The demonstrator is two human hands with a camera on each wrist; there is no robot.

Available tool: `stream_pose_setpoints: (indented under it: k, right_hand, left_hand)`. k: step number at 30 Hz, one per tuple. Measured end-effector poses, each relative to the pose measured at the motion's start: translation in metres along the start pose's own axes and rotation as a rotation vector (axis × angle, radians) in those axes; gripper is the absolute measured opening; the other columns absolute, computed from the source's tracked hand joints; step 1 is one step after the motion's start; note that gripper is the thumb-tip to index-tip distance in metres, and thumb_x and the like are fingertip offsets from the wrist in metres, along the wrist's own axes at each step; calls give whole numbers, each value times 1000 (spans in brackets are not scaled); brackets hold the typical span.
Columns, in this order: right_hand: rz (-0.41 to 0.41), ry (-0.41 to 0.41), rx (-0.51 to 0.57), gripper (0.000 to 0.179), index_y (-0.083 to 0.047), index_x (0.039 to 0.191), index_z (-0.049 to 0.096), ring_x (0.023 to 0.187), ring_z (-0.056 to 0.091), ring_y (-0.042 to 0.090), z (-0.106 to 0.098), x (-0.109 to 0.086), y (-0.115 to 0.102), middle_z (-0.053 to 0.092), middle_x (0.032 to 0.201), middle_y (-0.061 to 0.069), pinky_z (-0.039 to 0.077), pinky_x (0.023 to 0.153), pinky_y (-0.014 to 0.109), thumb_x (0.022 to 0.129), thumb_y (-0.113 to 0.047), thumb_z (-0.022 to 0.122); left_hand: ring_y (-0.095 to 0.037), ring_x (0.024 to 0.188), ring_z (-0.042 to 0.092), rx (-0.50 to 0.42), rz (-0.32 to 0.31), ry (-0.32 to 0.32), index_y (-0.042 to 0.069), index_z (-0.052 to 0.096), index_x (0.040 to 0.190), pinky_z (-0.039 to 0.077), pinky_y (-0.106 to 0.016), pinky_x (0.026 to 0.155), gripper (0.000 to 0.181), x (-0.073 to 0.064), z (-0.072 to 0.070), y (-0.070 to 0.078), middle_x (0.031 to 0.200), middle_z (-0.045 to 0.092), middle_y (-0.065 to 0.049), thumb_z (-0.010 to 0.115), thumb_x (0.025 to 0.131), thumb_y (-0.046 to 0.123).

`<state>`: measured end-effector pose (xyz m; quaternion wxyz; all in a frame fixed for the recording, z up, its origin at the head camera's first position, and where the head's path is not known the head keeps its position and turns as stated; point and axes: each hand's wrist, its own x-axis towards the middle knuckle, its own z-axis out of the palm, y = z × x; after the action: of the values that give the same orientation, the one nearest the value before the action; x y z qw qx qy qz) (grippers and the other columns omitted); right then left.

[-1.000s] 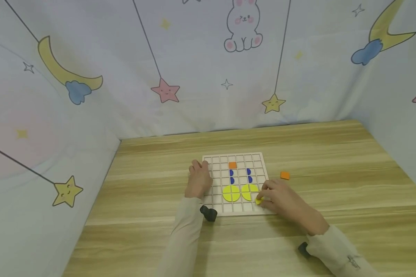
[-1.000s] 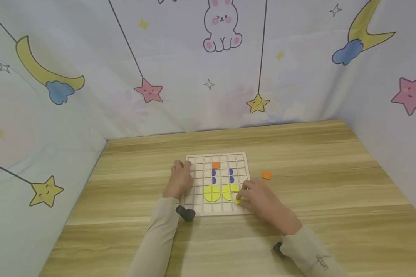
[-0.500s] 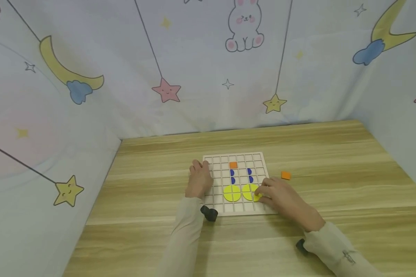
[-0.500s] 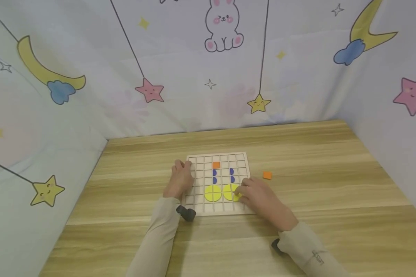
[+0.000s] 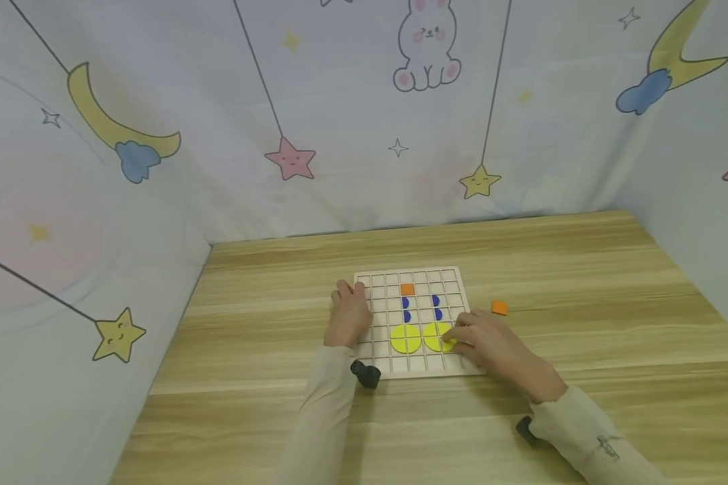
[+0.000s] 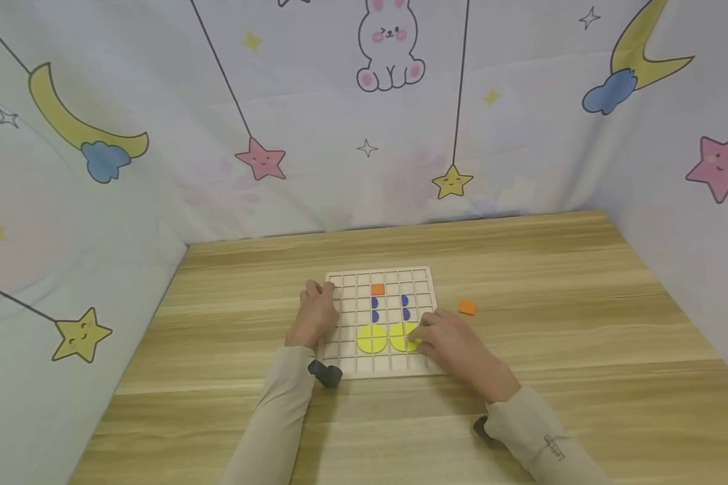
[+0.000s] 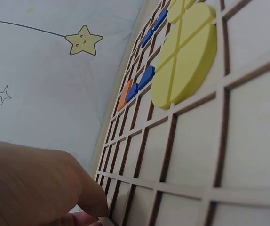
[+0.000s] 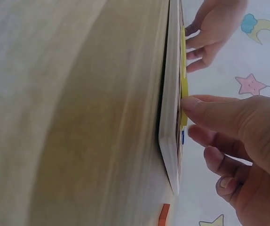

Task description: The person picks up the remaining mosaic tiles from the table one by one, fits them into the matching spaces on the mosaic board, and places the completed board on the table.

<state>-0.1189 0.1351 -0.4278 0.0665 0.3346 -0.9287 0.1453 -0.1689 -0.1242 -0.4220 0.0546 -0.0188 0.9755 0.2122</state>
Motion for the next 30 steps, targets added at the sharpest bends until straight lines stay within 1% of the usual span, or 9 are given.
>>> stream_pose_setpoints:
  k: [5, 8, 10, 13, 16, 20, 24, 26, 30]
  right_hand:
    - [22, 23, -13, 12, -16, 89, 67, 79, 51, 10, 2, 2, -1, 62, 86, -7, 43, 71, 28, 80, -15, 76]
    - [33, 29, -20, 15, -16, 83, 63, 75, 47, 10, 2, 4, -1, 57, 81, -8, 41, 68, 27, 79, -16, 77]
    - [53, 17, -9, 16, -16, 80, 61, 74, 45, 9, 0, 4, -2, 55, 79, -8, 41, 67, 26, 79, -17, 77]
    - [118, -17, 30, 13, -16, 82, 62, 75, 47, 10, -5, 2, 1, 54, 81, -7, 42, 66, 26, 81, -18, 75]
    - [206, -44, 66, 9, -11, 90, 64, 80, 52, 14, -16, -1, 7, 58, 86, -2, 47, 68, 30, 84, -15, 71]
    - [284, -57, 69, 17, -3, 99, 65, 86, 56, 23, -32, -9, 20, 62, 92, 7, 49, 74, 39, 84, -10, 68]
    - [331, -71, 45, 25, -1, 100, 63, 90, 59, 31, -38, -17, 32, 64, 96, 12, 48, 78, 45, 83, -16, 72]
    - [360, -86, 24, 28, -1, 96, 62, 85, 58, 29, -37, -20, 36, 63, 93, 11, 48, 74, 43, 82, -22, 74]
    - [403, -112, 6, 28, -2, 90, 61, 74, 54, 22, -34, -22, 40, 60, 85, 8, 45, 66, 38, 81, -24, 75]
  left_hand:
    - [-31, 100, 33, -2, -6, -9, 1, 44, 120, 36, -36, 77, 25, 0, 0, 0, 112, 31, -15, 45, 96, 6]
    - [-31, 99, 33, -1, -1, -12, 1, 44, 119, 36, -35, 76, 24, 0, -1, -1, 112, 31, -15, 46, 95, 5]
    - [-31, 98, 32, -1, 0, -14, 1, 45, 118, 36, -35, 75, 23, 0, -1, -1, 111, 31, -15, 46, 95, 5]
    - [-31, 99, 32, 0, -3, -20, 2, 45, 119, 36, -35, 75, 24, 0, -1, -1, 112, 31, -15, 46, 95, 5]
    - [-31, 100, 33, 0, -7, -23, 2, 45, 121, 38, -36, 76, 26, 1, 0, -1, 114, 31, -16, 47, 95, 5]
    - [-32, 102, 34, -2, -12, -27, 3, 45, 122, 39, -37, 78, 27, 0, 0, 0, 117, 31, -16, 46, 95, 6]
    - [-32, 102, 33, -6, -8, -29, 2, 46, 120, 38, -36, 76, 25, 0, -1, 1, 116, 31, -16, 45, 96, 6]
    - [-32, 102, 33, -6, -6, -27, 2, 46, 121, 38, -37, 76, 25, 0, -2, 1, 116, 31, -16, 45, 96, 6]
    - [-32, 103, 34, -4, -5, -22, 2, 46, 123, 40, -38, 78, 28, -1, -3, 1, 118, 32, -17, 46, 96, 6]
